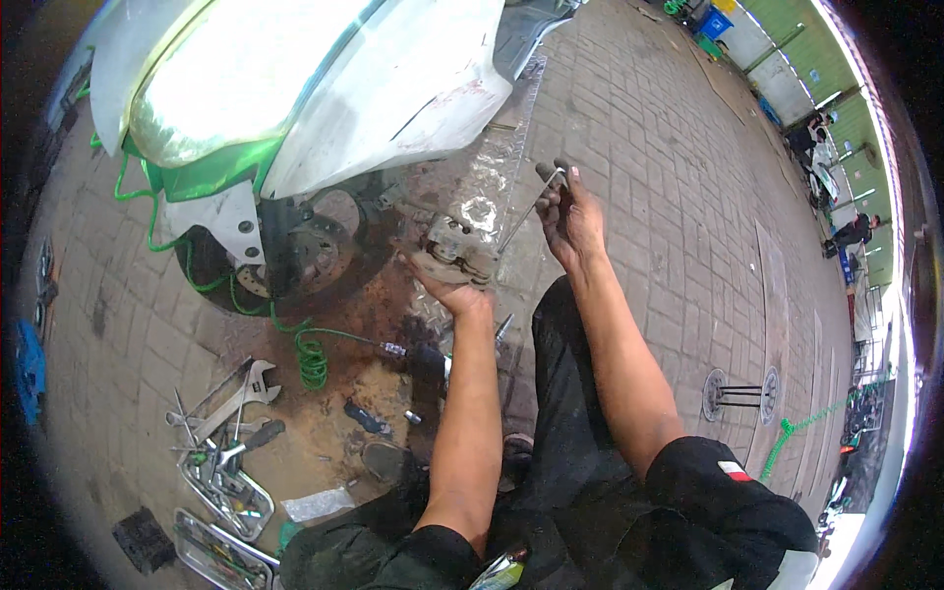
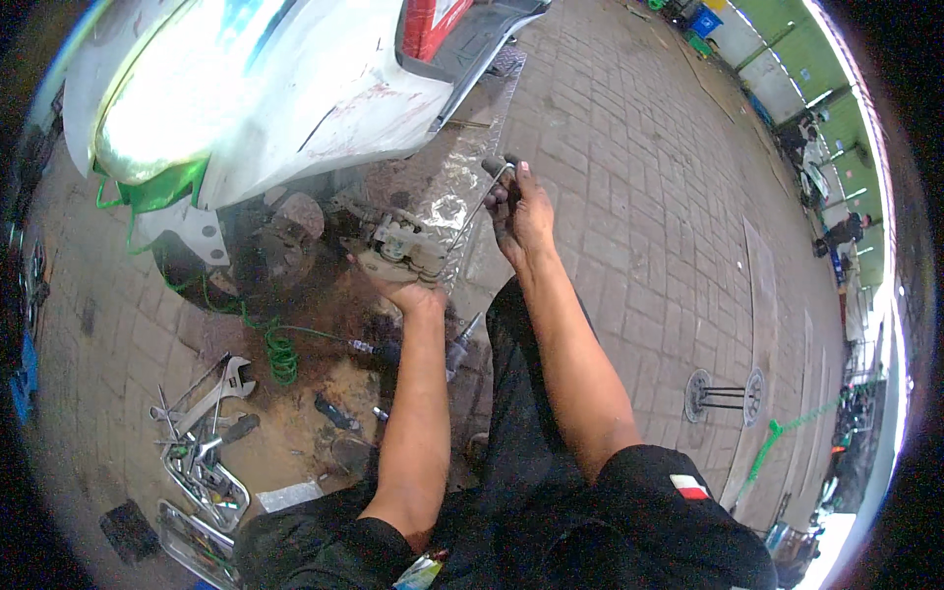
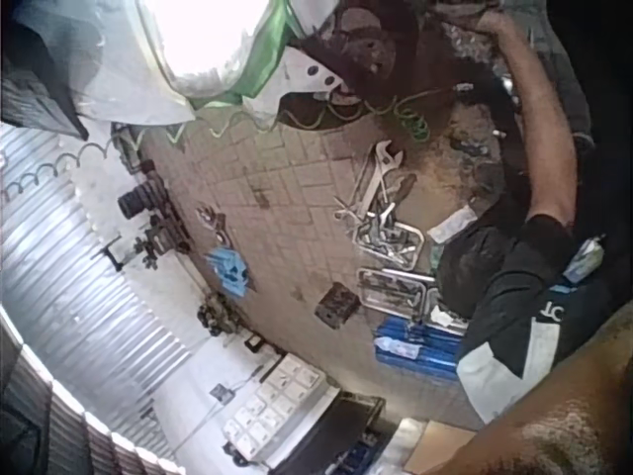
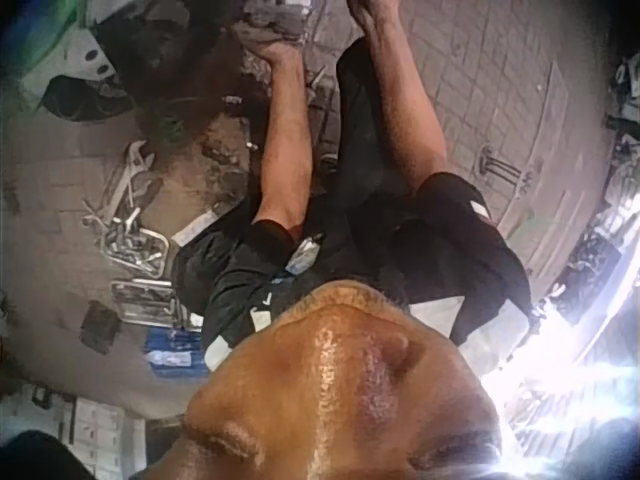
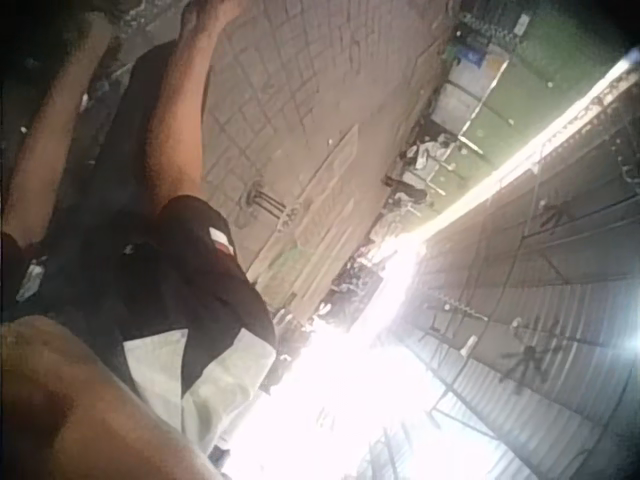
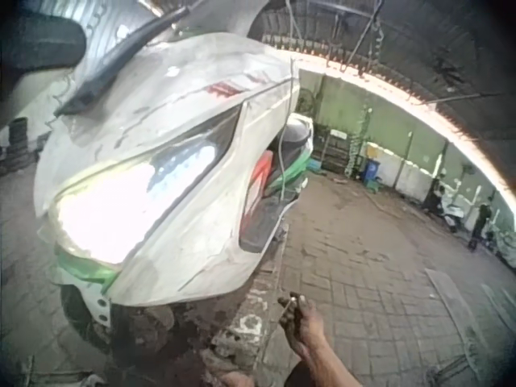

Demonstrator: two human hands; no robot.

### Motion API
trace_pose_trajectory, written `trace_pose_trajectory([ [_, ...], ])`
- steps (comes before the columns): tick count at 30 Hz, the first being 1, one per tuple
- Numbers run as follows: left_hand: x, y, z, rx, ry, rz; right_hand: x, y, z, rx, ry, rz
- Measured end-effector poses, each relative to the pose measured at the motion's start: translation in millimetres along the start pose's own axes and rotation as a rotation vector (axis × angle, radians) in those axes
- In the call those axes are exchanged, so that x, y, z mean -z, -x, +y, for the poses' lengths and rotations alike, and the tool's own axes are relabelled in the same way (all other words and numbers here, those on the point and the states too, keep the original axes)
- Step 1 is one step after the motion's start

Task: The person disassembles a motorcycle brake caliper using a pneumatic impact wrench and a screwdriver, removing the brake pads and internal components.

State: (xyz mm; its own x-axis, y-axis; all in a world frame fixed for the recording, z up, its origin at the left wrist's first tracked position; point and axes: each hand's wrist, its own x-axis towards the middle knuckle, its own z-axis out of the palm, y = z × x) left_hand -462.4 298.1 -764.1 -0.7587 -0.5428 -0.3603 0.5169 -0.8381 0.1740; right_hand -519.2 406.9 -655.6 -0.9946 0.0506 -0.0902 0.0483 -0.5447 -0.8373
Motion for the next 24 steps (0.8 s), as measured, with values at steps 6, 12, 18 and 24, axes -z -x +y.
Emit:
trace_pose_trajectory([
  [6,7,1,0,0.007,-0.027,-0.080,14,-12,14,-0.184,-0.320,0.083],
  [12,-6,22,-2,0.032,-0.115,-0.011,24,-17,19,-0.197,-0.257,0.243],
  [18,4,26,-8,-0.003,-0.198,-0.019,35,-17,17,-0.185,-0.123,0.211],
  [24,29,7,-12,-0.098,-0.300,-0.037,13,-12,14,-0.214,0.164,0.264],
])
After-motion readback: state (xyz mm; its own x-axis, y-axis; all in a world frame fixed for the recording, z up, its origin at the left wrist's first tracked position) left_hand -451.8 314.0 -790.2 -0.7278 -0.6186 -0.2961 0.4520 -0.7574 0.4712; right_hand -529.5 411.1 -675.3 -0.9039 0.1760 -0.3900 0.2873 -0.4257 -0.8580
